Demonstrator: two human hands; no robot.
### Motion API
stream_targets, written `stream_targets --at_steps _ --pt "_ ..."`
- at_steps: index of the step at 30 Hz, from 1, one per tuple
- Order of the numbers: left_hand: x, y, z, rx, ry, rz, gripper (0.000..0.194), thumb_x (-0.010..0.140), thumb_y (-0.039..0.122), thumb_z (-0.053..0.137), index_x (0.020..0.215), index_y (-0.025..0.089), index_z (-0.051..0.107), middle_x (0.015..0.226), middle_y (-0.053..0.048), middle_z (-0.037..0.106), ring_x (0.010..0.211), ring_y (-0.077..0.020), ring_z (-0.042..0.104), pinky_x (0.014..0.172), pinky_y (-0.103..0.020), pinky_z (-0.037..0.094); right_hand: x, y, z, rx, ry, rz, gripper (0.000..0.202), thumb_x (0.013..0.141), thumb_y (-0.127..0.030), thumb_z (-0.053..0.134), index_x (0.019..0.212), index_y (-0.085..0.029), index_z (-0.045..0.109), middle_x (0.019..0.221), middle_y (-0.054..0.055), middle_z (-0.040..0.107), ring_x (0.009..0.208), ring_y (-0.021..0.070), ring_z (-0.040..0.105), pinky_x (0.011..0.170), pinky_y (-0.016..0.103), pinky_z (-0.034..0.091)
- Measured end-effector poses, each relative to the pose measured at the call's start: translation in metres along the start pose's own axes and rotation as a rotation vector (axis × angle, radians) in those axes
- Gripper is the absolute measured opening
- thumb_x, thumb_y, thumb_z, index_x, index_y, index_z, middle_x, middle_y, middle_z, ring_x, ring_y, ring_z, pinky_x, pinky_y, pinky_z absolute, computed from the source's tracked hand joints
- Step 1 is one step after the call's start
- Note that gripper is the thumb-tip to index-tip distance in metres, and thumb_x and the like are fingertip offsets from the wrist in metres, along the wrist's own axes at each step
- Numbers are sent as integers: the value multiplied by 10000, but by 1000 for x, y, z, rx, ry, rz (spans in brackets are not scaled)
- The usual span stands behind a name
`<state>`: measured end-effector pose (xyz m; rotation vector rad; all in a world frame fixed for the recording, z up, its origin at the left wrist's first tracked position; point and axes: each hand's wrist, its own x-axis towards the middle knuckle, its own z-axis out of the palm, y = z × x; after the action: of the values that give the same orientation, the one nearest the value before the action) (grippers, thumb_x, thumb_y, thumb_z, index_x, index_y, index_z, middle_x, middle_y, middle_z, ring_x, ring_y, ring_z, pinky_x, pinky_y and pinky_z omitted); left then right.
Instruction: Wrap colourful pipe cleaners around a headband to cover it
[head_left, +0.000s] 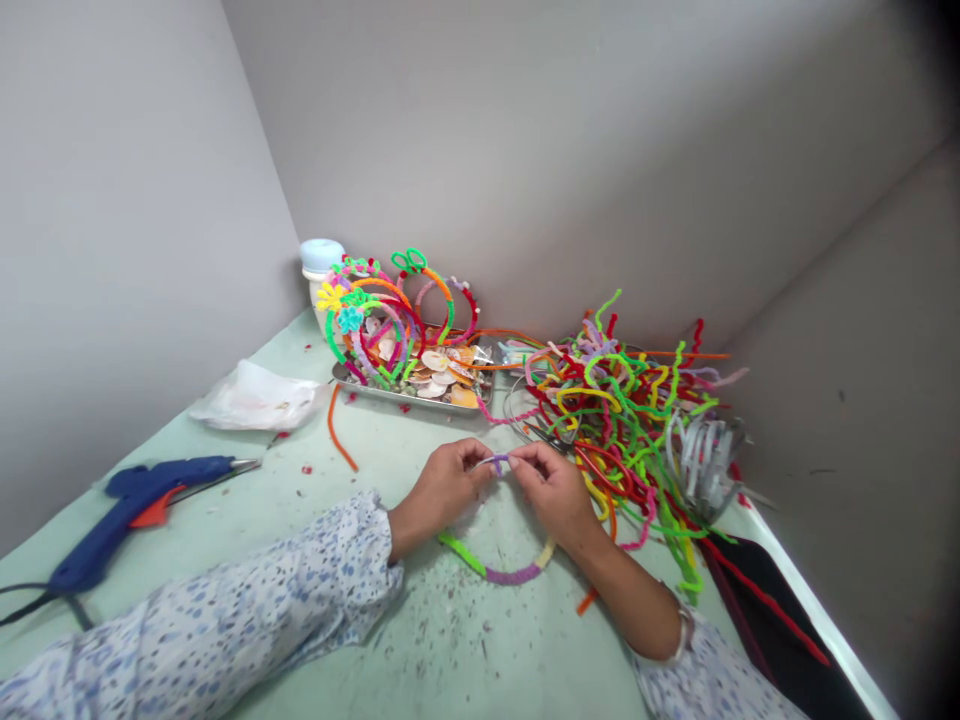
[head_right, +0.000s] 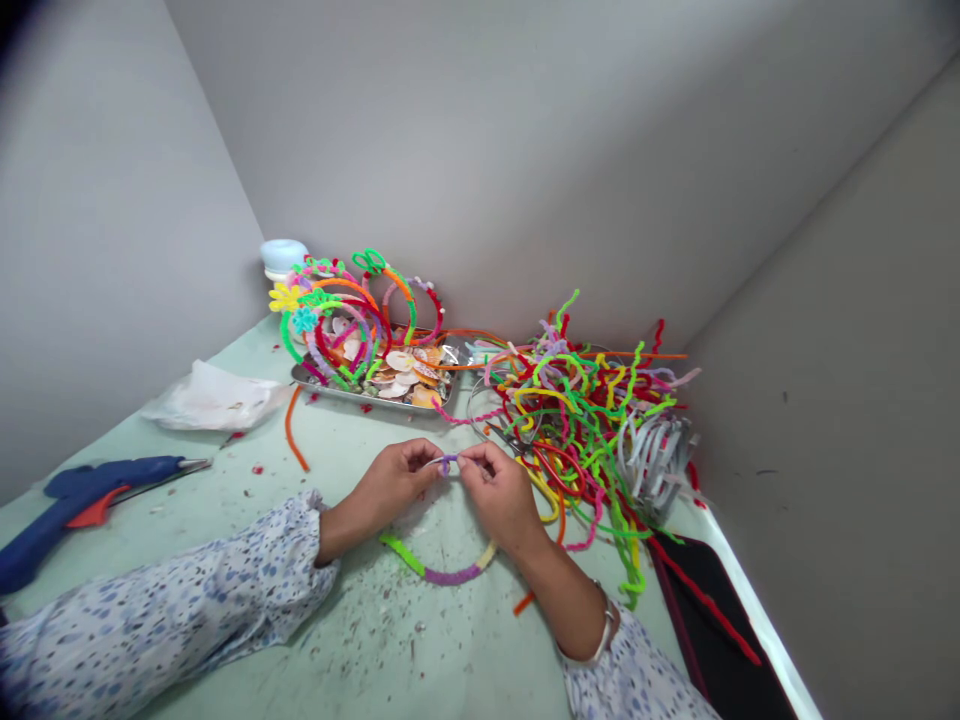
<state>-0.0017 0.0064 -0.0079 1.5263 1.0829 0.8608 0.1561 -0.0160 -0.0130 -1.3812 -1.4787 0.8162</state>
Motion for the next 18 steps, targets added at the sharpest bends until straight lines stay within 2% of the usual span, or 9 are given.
stream_targets --at_steps 5,18 --pt "0 3 0 -38 13 -27 247 736 377 563 788 135 568 596 29 508 482 -79 429 457 -196 334 0 -1 0 5 -11 13 190 781 -366 533 787 -192 609 626 -8 586 505 128 475 470 227 356" --pt "-3 1 -1 16 24 31 194 772 346 518 734 157 537 566 47 458 496 -78 395 463 -193 293 1 0 0 -8 -27 0 197 789 -358 533 808 -178 610 697 11 620 530 126 496 467 215 361"
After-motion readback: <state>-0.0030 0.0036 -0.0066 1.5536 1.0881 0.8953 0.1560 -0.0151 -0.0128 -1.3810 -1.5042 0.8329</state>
